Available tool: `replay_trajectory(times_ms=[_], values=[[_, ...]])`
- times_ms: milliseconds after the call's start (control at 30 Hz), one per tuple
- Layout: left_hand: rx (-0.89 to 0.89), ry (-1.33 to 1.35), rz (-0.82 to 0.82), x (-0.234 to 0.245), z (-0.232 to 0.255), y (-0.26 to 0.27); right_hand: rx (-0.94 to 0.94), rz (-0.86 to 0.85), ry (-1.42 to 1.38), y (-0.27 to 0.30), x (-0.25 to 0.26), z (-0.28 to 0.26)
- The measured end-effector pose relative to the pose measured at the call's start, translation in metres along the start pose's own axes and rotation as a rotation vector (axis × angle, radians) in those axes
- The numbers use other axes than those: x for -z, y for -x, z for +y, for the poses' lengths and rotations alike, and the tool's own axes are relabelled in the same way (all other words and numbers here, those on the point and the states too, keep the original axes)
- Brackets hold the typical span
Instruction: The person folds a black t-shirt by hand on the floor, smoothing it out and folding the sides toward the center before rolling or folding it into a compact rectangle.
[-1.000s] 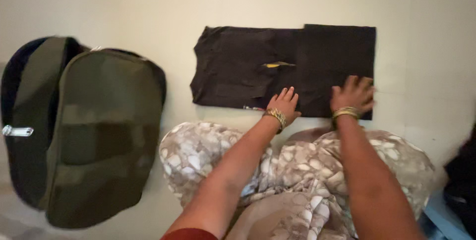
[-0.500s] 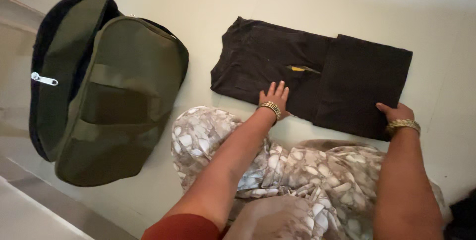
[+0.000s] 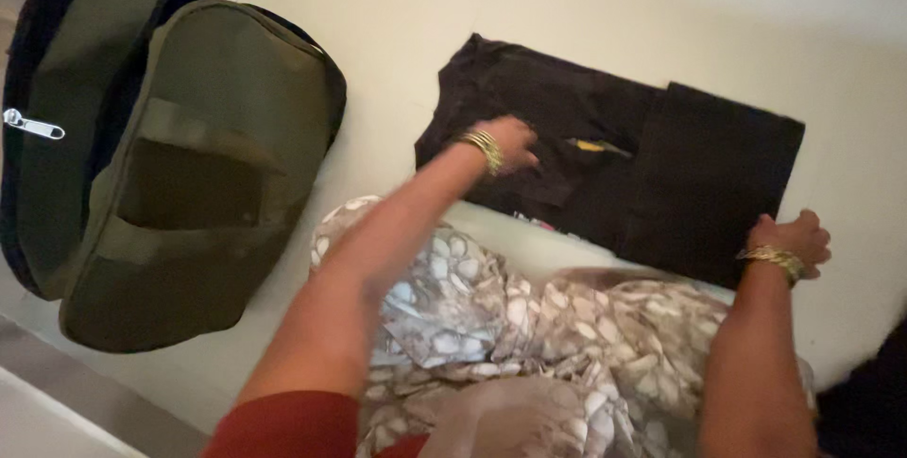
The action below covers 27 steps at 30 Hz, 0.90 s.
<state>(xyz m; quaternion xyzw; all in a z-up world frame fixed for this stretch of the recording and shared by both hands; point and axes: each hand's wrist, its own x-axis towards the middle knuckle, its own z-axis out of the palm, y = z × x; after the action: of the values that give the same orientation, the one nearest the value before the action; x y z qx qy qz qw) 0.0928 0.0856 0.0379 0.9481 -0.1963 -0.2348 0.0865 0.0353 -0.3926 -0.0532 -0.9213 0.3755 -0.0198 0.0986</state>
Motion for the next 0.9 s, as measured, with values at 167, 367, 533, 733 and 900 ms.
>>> replay_trajectory(times_ms=[167, 367, 533, 733, 900], values=[[0.333, -0.037, 0.340, 0.025, -0.062, 0.025, 0.871, 0.222, -0.293, 0.109, 0.005, -0.137], [-0.157, -0.239, 0.045, -0.014, 0.012, 0.000, 1.257, 0.009, 0.045, 0.216, -0.055, -0.215], [-0.377, -0.043, 0.096, -0.060, 0.013, -0.004, 1.200, -0.104, 0.185, 0.217, -0.068, -0.219], [-0.385, -0.174, 0.197, -0.056, -0.064, -0.026, 1.107, -0.096, 0.280, 0.228, -0.054, -0.228], [-0.031, -0.124, 0.220, -0.012, -0.111, -0.057, 1.110, -0.062, 0.161, 0.233, -0.046, -0.230]])
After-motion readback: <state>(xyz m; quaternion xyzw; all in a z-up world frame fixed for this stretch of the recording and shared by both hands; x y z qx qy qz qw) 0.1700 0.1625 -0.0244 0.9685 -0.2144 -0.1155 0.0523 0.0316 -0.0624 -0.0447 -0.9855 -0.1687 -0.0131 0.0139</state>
